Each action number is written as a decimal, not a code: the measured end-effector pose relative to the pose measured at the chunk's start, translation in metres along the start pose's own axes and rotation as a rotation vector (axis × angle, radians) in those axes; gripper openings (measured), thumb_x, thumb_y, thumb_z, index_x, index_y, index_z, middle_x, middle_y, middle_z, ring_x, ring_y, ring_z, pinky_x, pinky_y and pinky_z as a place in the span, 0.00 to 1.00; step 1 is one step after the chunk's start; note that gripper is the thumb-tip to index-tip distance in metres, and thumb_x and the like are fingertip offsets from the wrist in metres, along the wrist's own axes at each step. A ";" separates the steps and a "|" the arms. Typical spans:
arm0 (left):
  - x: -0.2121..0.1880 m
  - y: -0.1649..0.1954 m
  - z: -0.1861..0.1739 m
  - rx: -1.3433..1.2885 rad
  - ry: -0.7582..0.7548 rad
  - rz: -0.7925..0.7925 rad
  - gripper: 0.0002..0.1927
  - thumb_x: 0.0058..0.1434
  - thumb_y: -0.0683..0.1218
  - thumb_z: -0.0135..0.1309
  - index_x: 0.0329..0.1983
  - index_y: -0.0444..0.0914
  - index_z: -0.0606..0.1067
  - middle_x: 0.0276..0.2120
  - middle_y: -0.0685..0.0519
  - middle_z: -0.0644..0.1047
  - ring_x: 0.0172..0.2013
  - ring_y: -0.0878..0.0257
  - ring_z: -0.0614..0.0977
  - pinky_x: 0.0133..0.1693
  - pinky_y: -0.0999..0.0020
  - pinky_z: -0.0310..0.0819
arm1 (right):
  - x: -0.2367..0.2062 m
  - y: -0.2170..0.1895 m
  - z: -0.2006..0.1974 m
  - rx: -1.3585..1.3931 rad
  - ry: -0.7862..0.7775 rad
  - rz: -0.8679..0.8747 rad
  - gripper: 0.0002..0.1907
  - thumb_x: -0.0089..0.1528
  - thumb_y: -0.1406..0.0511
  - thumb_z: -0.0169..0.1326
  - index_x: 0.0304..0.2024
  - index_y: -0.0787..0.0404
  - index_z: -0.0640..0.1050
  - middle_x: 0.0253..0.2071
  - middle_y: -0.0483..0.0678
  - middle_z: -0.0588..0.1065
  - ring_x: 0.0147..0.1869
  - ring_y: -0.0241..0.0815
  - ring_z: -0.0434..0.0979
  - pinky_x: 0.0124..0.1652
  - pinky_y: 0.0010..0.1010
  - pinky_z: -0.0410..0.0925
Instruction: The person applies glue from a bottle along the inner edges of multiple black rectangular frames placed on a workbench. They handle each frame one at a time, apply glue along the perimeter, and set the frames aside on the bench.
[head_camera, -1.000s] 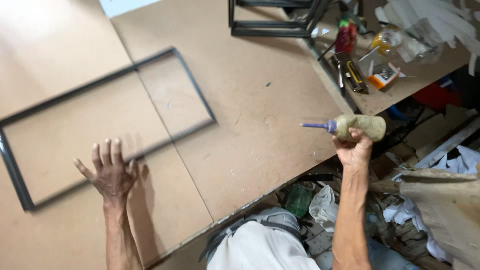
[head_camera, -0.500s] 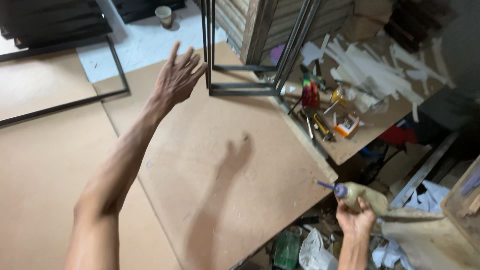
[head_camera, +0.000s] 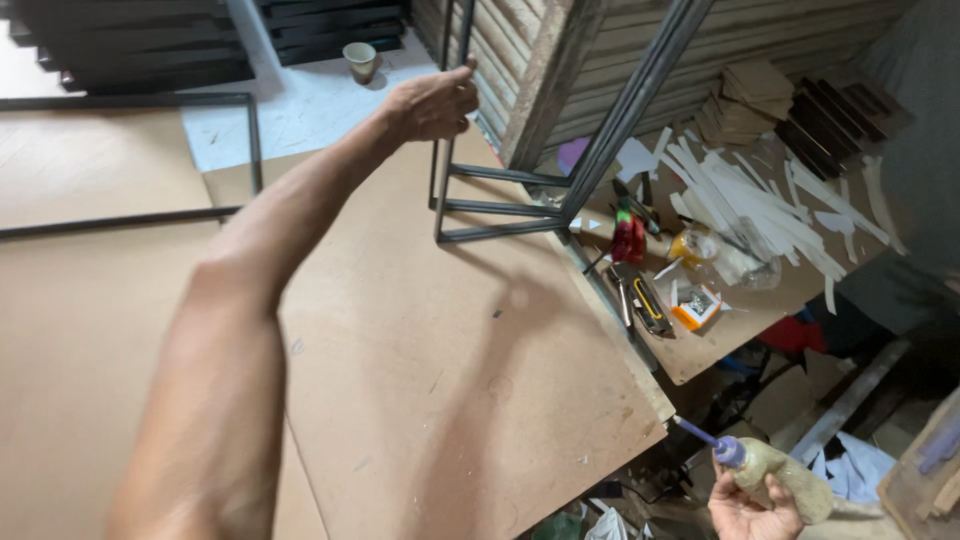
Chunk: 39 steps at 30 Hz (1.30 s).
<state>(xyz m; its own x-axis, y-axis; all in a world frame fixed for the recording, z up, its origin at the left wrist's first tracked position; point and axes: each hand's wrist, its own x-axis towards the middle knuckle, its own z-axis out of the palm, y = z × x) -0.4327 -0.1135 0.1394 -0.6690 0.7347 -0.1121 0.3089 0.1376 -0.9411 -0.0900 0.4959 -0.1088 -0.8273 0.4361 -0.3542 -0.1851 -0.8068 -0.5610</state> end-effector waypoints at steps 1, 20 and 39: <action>-0.010 0.001 -0.007 -0.036 0.082 0.029 0.02 0.59 0.55 0.60 0.33 0.57 0.79 0.43 0.70 0.77 0.53 0.66 0.75 0.62 0.56 0.58 | 0.001 -0.003 0.002 0.005 -0.051 0.016 0.25 0.48 0.66 0.65 0.50 0.54 0.80 0.57 0.49 0.79 0.67 0.61 0.77 0.43 0.34 0.83; -0.490 0.431 -0.258 -1.125 -0.024 -0.872 0.15 0.69 0.59 0.52 0.57 0.55 0.74 0.41 0.53 0.75 0.41 0.57 0.76 0.41 0.55 0.69 | -0.057 0.208 0.208 -0.190 -0.531 0.493 0.22 0.47 0.69 0.64 0.46 0.57 0.80 0.51 0.48 0.80 0.60 0.50 0.81 0.54 0.38 0.81; -0.656 0.515 -0.314 -0.489 -0.602 -2.382 0.54 0.60 0.80 0.44 0.72 0.34 0.62 0.70 0.41 0.64 0.72 0.44 0.59 0.70 0.32 0.37 | -0.509 0.573 0.235 -0.565 -1.230 1.229 0.32 0.51 0.79 0.61 0.59 0.68 0.72 0.46 0.56 0.75 0.39 0.42 0.80 0.29 0.29 0.81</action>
<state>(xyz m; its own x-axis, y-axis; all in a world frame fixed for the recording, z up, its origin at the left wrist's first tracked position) 0.3774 -0.3161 -0.1716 0.0207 -0.9239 0.3822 -0.8510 0.1843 0.4917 0.1006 -0.2825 -0.0739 -0.2641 -0.9491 -0.1718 0.7233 -0.0770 -0.6862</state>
